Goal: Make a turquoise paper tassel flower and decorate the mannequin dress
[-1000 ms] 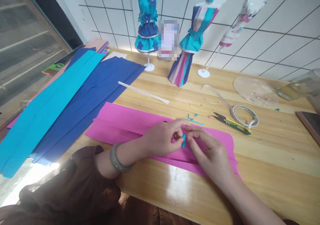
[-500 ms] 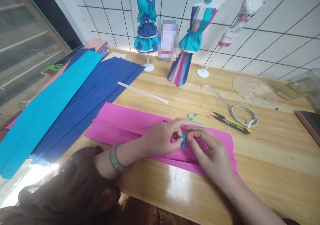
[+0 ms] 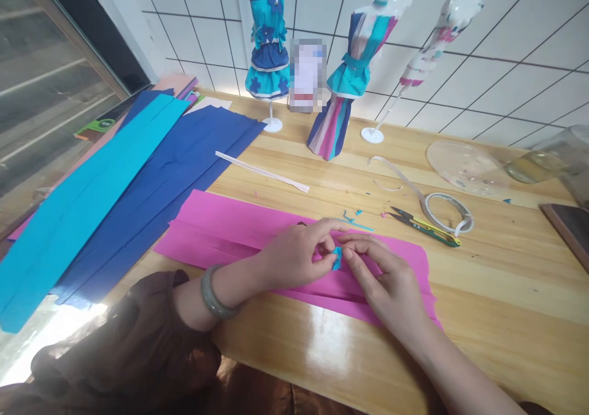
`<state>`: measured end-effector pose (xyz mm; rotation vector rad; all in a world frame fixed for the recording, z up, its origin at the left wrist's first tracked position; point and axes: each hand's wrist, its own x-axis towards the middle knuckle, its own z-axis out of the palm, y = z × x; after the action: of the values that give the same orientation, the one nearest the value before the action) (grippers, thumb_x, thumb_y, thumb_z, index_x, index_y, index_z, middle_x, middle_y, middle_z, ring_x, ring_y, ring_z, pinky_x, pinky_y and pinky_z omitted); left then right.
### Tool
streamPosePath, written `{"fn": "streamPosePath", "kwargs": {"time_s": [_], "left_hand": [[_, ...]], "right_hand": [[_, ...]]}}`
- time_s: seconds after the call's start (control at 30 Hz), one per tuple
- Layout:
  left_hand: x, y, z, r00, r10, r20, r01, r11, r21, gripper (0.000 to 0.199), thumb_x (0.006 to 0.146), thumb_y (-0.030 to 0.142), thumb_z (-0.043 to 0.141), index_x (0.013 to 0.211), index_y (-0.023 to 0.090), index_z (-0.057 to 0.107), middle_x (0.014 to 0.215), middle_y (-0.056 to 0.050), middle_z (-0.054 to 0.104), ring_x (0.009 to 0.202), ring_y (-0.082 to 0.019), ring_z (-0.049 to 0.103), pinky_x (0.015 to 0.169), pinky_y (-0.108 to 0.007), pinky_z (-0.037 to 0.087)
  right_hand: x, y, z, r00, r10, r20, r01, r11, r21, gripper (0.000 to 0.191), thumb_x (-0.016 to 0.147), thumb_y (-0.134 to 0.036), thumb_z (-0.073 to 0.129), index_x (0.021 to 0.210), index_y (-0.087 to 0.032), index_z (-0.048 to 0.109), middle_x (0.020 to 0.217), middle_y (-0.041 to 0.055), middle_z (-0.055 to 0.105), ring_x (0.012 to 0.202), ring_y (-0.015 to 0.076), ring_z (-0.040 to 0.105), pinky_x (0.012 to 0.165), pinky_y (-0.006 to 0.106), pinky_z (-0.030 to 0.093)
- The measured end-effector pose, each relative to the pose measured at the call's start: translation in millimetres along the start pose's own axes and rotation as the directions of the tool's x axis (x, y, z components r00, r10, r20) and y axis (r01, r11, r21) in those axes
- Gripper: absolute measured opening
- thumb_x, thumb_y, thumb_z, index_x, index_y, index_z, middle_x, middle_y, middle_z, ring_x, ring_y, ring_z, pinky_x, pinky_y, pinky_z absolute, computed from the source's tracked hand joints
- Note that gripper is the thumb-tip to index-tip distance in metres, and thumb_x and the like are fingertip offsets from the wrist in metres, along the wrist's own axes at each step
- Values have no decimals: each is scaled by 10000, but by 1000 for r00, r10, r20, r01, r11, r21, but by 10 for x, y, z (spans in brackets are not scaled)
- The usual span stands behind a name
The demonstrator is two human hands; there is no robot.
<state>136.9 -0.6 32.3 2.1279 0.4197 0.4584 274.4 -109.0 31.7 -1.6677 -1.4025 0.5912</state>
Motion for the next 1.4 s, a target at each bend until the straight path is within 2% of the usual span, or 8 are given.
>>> {"fn": "streamPosePath", "kwargs": {"time_s": [0.33, 0.67, 0.9, 1.03, 1.2, 1.3, 1.4], "left_hand": [[-3, -7, 6, 998, -16, -53, 12, 997, -72, 369, 773, 170, 497, 1139, 191, 459, 740, 21, 623, 688, -96, 575, 657, -212, 444], [7, -15, 7, 1000, -12, -24, 8, 985, -173, 377, 772, 155, 493, 1146, 179, 452, 743, 18, 612, 681, -84, 573, 646, -197, 455], [13, 7, 9, 993, -85, -88, 61, 968, -243, 293, 775, 217, 528, 1062, 168, 491, 732, 9, 620, 653, -90, 588, 634, -211, 471], [24, 12, 5, 989, -138, -57, 105, 912, -396, 292, 773, 228, 552, 1054, 168, 496, 732, 3, 622, 684, -104, 602, 671, -235, 485], [43, -49, 19, 976, -220, 10, 181, 776, -605, 302, 750, 237, 598, 1018, 157, 484, 723, -2, 626, 663, -111, 612, 652, -248, 494], [62, -66, 11, 967, -250, 50, 222, 734, -641, 307, 741, 241, 611, 1005, 146, 486, 720, -9, 625, 647, -115, 613, 622, -247, 496], [81, -51, -8, 959, -271, 89, 258, 692, -675, 317, 751, 246, 599, 1016, 133, 467, 722, -20, 616, 679, -136, 618, 638, -281, 510]], "right_hand": [[15, -29, 5, 991, 130, -24, -126, 983, 133, 133, 842, -289, 513, 787, -196, 591, 930, 59, 623, 909, 185, 570, 845, 324, 415], [10, -10, 6, 989, 139, -41, -131, 980, 148, 113, 830, -282, 531, 804, -205, 609, 892, 38, 632, 863, 172, 582, 800, 307, 426], [16, -24, -10, 984, 147, -97, -133, 982, 136, 120, 828, -284, 526, 797, -191, 595, 898, 62, 623, 906, 197, 567, 841, 348, 407], [21, -23, -11, 978, 175, -117, -152, 971, 183, 120, 821, -290, 534, 787, -192, 595, 904, 59, 629, 887, 192, 569, 828, 338, 412], [52, -19, -25, 955, 279, -102, -238, 924, 299, 137, 794, -311, 565, 765, -185, 609, 804, 33, 633, 798, 171, 582, 763, 294, 444], [65, -12, -37, 940, 337, -50, -300, 887, 351, 166, 783, -333, 573, 732, -180, 612, 696, 12, 618, 710, 152, 581, 707, 268, 455], [62, 3, -35, 936, 348, -49, -307, 878, 368, 186, 773, -351, 582, 724, -176, 620, 678, 11, 626, 677, 147, 581, 685, 263, 459]]}}
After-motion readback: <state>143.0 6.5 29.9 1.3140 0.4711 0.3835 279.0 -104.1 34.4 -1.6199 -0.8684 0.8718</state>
